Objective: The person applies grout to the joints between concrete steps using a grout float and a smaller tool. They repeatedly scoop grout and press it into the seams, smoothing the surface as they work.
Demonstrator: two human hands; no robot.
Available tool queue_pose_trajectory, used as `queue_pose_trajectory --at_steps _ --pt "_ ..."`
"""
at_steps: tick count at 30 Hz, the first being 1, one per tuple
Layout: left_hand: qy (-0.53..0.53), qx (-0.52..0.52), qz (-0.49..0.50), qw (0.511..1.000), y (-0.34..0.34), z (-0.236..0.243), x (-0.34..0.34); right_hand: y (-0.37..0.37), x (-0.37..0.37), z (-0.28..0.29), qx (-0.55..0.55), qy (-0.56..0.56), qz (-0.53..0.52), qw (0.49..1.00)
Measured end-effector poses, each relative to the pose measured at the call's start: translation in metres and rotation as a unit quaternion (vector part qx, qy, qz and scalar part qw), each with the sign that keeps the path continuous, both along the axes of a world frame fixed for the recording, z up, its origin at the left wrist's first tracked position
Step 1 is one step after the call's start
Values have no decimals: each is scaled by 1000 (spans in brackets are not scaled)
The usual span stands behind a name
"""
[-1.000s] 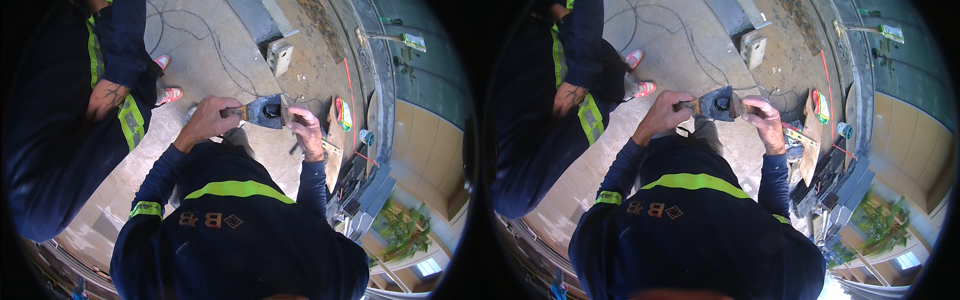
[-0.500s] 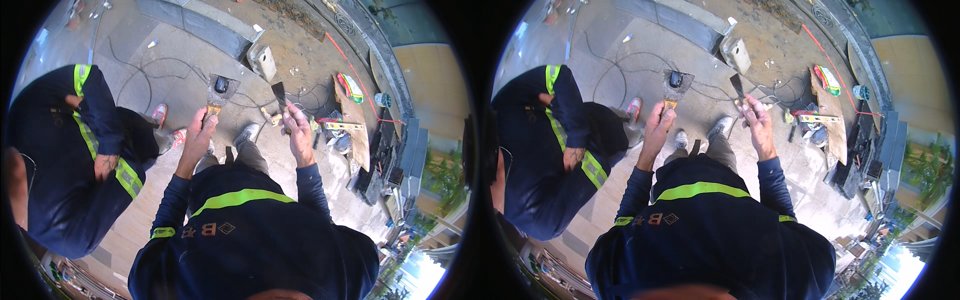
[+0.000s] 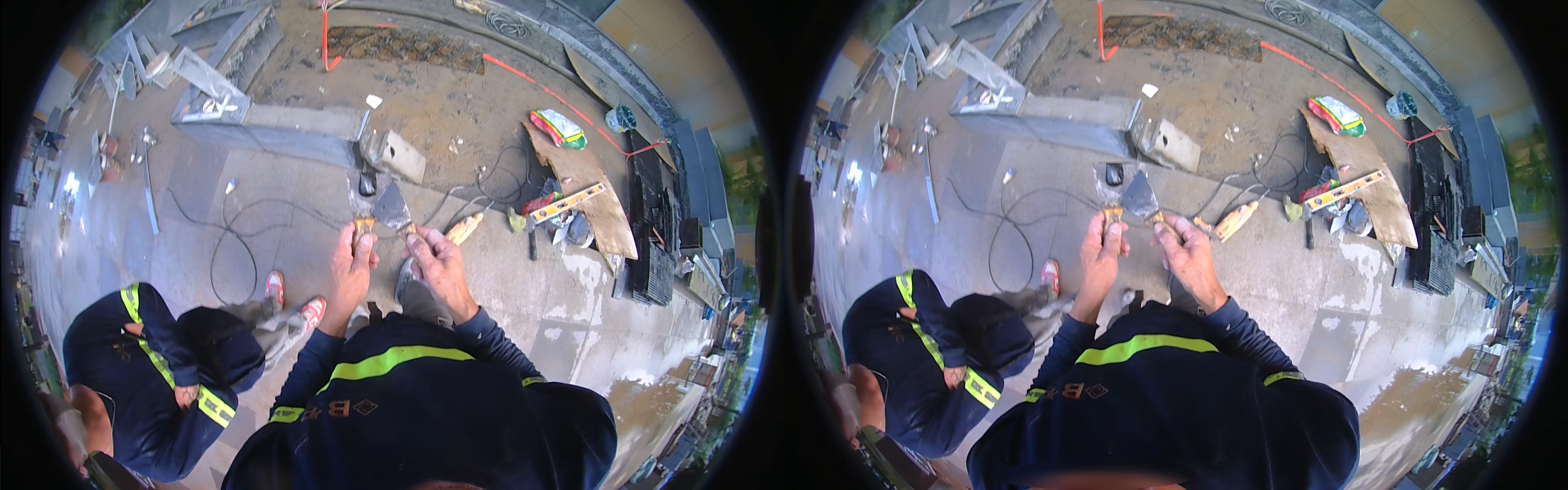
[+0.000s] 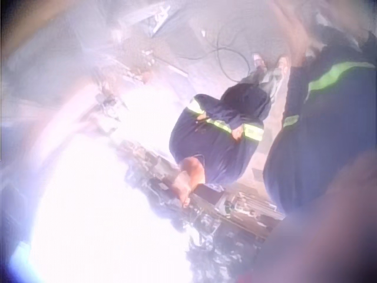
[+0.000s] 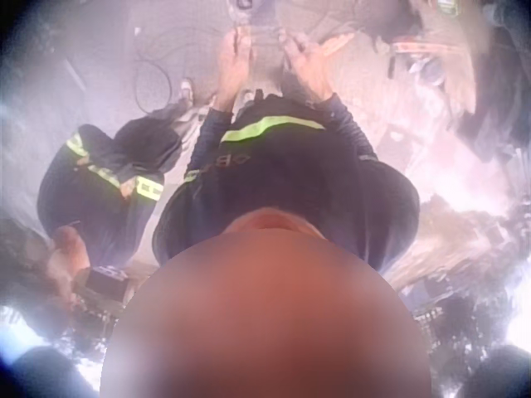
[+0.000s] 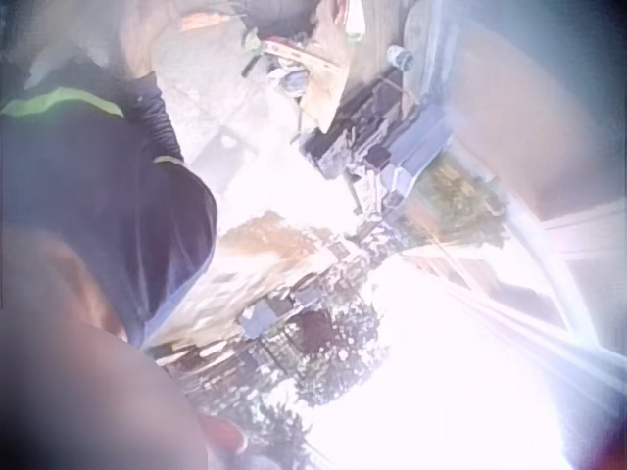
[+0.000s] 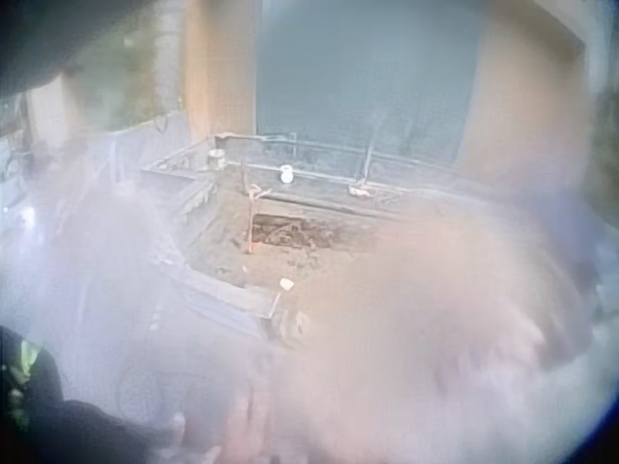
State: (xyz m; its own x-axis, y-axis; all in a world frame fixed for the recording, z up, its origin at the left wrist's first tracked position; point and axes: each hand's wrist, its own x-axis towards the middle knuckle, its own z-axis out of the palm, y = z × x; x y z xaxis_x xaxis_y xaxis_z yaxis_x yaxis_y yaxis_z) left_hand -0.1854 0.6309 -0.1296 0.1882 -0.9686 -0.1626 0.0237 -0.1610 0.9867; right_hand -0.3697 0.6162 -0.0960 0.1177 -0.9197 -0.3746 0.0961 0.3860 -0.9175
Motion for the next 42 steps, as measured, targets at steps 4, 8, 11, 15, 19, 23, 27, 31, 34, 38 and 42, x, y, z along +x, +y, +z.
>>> queue_pose_trajectory --at_steps 4,8,11,15,19,23,27,31,34,38,42 --pt "-70 11 -24 997 -30 8 -33 -40 -29 13 -22 -30 -19 999" --pt "-280 -214 -85 932 -55 -3 -56 -72 -61 39 -67 -91 -29 993" --pt "-190 -117 -75 972 -70 -10 -62 -91 -98 62 -135 -79 -34 987" --pt "22 46 -81 995 -86 4 -38 -113 -157 77 -278 53 29 959" --pt "36 15 -182 983 -115 27 -16 -150 -181 85 -365 169 162 901" --pt "75 41 -222 971 -142 30 -12 -191 -169 77 -363 214 231 877" --pt "141 42 -220 964 -187 2 -10 -257 -160 63 -373 260 256 853" --pt "170 56 -198 964 -254 -30 3 -337 -138 50 -337 270 262 863" --pt "162 39 -189 968 -313 -49 23 -409 -113 41 -305 271 276 870" --pt "160 51 -196 966 -385 -60 53 -493 -84 39 -268 261 306 875" --pt "146 -3 -187 971 -431 -57 74 -545 -64 53 -274 279 322 862"
